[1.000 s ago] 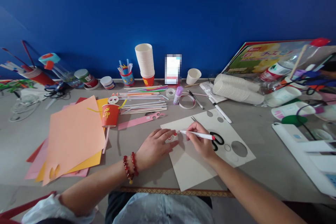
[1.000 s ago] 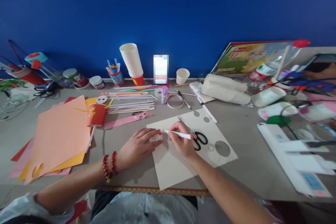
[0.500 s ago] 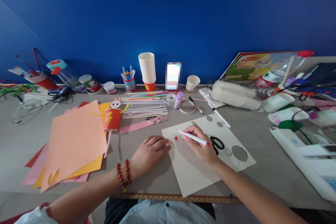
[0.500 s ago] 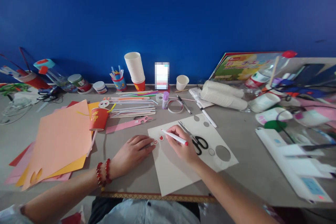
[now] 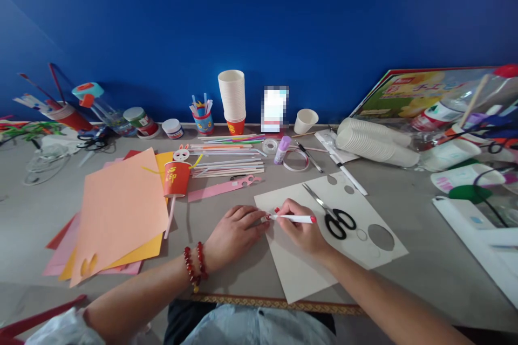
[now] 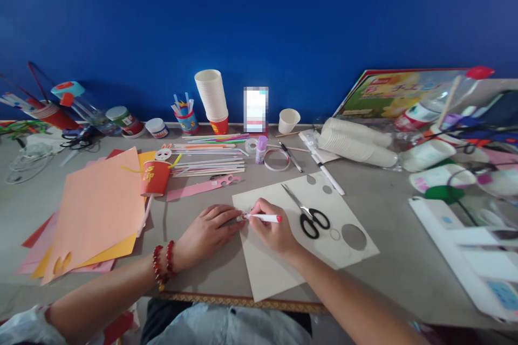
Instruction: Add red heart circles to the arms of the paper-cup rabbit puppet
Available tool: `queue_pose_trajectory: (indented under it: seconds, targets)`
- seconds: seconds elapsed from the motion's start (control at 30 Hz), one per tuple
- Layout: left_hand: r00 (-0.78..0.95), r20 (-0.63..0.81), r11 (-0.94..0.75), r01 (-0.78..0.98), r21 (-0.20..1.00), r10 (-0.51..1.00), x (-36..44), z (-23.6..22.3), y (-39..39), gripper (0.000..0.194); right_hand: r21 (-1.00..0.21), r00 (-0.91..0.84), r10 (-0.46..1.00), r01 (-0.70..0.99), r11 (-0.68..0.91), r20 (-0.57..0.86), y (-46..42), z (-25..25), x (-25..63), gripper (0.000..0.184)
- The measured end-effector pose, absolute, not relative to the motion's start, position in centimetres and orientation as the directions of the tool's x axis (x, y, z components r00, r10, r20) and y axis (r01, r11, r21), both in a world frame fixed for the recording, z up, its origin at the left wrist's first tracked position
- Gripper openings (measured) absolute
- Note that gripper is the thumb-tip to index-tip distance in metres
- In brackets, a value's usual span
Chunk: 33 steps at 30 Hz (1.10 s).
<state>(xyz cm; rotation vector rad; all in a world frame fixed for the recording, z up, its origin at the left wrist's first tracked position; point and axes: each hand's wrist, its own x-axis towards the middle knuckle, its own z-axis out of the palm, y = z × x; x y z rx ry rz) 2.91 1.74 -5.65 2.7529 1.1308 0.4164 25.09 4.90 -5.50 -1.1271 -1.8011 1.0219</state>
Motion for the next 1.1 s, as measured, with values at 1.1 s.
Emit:
queue_pose_trajectory:
  seconds: [1.1]
  targets:
    - [0.687,0.163,-0.702,0.658,0.275,0.708,2.72,-5.62,1.88,0.037,-0.868,-0.335,0.922,0.381,0.32,0.193,4.98,-5.68,24.97,0.016]
